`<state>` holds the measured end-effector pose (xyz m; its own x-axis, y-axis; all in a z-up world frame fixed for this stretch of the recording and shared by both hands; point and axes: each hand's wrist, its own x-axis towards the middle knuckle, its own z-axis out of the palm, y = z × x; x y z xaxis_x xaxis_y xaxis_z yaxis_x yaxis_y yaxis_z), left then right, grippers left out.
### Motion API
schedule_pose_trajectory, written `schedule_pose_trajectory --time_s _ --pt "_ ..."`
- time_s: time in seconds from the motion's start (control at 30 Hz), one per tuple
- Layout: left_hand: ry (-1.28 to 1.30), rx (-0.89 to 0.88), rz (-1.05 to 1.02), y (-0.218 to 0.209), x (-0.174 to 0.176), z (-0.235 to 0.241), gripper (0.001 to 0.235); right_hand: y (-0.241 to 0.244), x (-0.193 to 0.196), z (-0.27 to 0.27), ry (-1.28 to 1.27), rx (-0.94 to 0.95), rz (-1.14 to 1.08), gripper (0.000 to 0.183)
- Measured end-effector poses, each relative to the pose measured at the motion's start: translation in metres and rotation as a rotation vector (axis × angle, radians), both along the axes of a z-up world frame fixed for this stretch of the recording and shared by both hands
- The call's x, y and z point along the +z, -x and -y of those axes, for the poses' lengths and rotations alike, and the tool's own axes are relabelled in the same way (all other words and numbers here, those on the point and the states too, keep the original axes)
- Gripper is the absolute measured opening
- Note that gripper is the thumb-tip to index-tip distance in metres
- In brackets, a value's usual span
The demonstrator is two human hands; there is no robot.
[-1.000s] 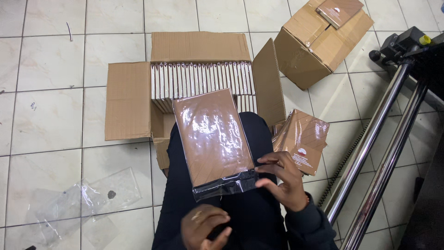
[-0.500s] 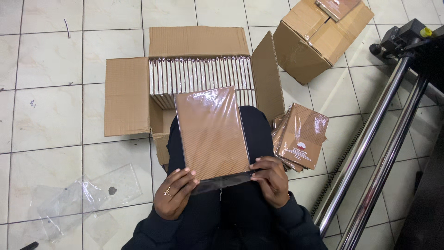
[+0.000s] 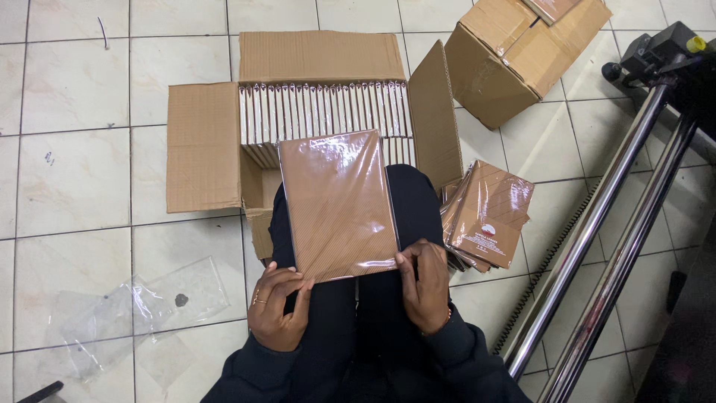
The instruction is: The person places notebooks into individual plastic sleeves and then arranges the sleeved notebooks into a cardboard box.
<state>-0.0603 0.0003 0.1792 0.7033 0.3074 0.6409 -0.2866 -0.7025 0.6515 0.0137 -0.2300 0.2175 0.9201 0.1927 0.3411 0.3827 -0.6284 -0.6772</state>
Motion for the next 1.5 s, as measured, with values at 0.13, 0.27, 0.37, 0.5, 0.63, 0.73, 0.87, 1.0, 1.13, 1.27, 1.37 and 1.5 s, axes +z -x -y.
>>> schedule_pose_trajectory --time_s 0.13,0.27,0.37,0.5,0.63,0.73,0.87,1.0,1.13,1.27,1.37,1.5 --pt "-0.015 0.038 -0.089 -0.002 0.007 0.002 0.015 0.0 -0.003 -0.002 0.085 0.003 0.027 0.019" --pt "0.003 0.084 -0.232 -0.003 0.018 0.008 0.018 -0.001 0.001 -0.005 0.145 -0.03 0.037 0.019" --pt "-0.026 0.089 -0.319 -0.004 0.025 0.011 0.022 -0.002 0.006 -0.005 0.156 -0.029 -0.016 0.018" --pt "-0.233 0.102 -0.363 -0.004 0.019 0.01 0.037 -0.004 0.004 0.0 0.174 0.006 -0.061 0.02" --pt "-0.234 0.149 -0.334 -0.006 0.02 0.011 0.041 -0.005 0.003 0.0 0.181 0.014 -0.013 0.013" --pt "-0.226 0.157 -0.32 -0.004 0.01 0.009 0.04 -0.007 0.0 0.002 0.168 -0.003 0.009 0.017" --pt "-0.25 0.15 -0.361 -0.006 0.006 0.008 0.037 -0.009 0.0 -0.001 0.165 -0.039 -0.015 0.017" --pt "-0.119 0.112 -0.477 -0.006 0.004 0.005 0.033 -0.013 0.002 0.0 0.185 -0.033 -0.058 0.019" --pt "-0.055 0.046 -0.586 -0.006 0.006 -0.002 0.033 -0.015 0.006 -0.002 0.162 -0.04 -0.08 0.02" --pt "0.035 0.095 -0.582 -0.012 0.012 -0.005 0.012 -0.014 0.004 -0.003 0.134 -0.048 -0.029 0.02" --pt "-0.079 0.134 -0.407 -0.018 0.038 -0.002 0.015 -0.012 0.003 -0.005 0.104 -0.052 0.04 0.021" --pt "-0.317 -0.284 -0.137 -0.028 0.064 0.004 0.034 -0.016 0.0 -0.004 0.071 -0.032 0.062 0.021"
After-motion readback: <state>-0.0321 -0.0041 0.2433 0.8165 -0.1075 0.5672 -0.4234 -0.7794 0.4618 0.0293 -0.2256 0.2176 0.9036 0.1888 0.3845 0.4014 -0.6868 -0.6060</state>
